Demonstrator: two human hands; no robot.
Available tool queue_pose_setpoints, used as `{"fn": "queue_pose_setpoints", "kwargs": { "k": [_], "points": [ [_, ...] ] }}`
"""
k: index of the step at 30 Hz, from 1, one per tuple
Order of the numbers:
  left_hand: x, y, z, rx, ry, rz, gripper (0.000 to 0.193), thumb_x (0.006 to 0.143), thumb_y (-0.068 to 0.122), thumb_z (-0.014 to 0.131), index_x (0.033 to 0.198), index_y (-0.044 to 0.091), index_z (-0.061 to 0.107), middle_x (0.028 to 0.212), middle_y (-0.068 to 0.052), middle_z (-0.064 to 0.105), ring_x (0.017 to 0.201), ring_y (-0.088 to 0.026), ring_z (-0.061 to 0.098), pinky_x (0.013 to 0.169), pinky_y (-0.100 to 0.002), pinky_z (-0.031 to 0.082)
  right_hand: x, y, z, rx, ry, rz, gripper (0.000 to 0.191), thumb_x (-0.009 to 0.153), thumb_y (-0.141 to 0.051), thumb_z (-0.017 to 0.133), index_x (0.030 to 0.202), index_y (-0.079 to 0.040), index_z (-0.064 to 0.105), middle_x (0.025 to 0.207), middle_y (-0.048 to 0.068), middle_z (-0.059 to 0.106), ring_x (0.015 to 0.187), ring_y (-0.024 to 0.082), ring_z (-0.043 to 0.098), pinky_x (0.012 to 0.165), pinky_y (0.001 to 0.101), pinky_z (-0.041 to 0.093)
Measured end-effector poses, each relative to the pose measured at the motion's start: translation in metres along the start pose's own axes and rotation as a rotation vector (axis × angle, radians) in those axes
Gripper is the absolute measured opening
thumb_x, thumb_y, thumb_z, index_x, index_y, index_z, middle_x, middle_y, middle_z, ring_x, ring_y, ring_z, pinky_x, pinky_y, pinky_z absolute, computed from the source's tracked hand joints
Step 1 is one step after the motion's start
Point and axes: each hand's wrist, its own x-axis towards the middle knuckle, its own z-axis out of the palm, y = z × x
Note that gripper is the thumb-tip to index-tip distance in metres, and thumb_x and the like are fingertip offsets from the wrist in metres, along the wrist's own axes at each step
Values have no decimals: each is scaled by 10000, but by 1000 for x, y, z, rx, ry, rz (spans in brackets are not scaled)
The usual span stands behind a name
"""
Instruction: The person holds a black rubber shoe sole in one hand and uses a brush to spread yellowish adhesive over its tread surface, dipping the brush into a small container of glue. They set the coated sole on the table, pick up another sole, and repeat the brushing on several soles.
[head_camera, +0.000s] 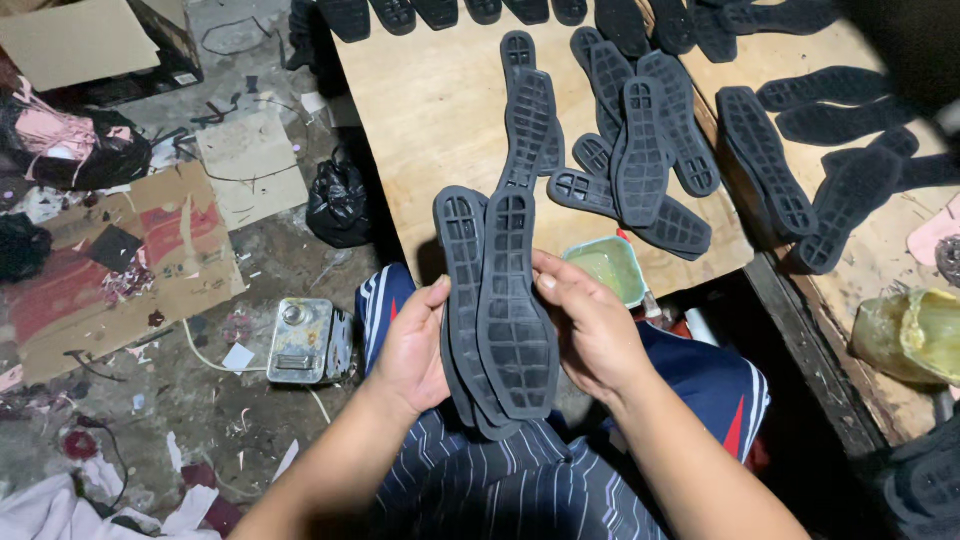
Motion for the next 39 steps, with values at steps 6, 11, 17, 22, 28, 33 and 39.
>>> {"fn": "queue_pose_setpoints", "kwargs": {
  "k": [6,11,17,22,28,33,39],
  "points": [
    [0,-7,8,23,38,-30,582,1079,401,386,1462,-25,488,1407,-197,600,1278,-320,610,1119,-493,474,-2,8,-13,16,-36,-65,435,978,-17,507,1402,70,549,1214,127,680,1085,187,659,988,351,516],
    [2,-15,13,171,64,143,470,1085,233,508,1513,62,416,1384,-120,599,1261,-253,619,1094,-445,502,-6,19,-14,-317,95,-136,411,955,-45,577,1356,42,595,1186,98,682,1062,145,634,961,300,505],
    [-1,-23,15,402,147,164,555,1024,126,561,1543,88,370,1353,-94,595,1223,-209,620,1057,-389,519,-18,17,-10,-340,108,-78,498,838,21,683,1315,12,542,1146,113,712,1022,150,679,922,307,542],
    [1,-16,8,155,9,175,460,1134,228,526,1541,52,403,1409,-162,568,1271,-286,597,1084,-459,513,-35,4,-23,-41,34,-62,483,844,37,673,1316,41,567,1096,126,724,938,191,712,884,352,569],
    [1,4,15,89,-5,149,577,1044,328,517,1509,-3,431,1495,-195,530,1329,-320,556,1107,-552,471,-54,-9,-59,106,88,-120,359,934,-108,667,1256,38,601,1089,133,725,933,221,731,868,395,589],
    [1,5,26,63,-64,143,602,1035,349,519,1509,-11,428,1503,-208,522,1331,-336,552,1112,-558,467,-56,3,-71,101,196,-120,351,1031,-291,634,1290,-54,618,1023,99,715,801,202,718,687,382,589],
    [5,-13,35,385,31,199,451,1078,186,558,1466,-30,477,1345,-191,631,1187,-268,639,1039,-447,514,-46,9,-43,-77,80,-66,384,982,-249,671,1275,-7,612,1040,113,717,847,202,724,761,361,596]
  ]
}}
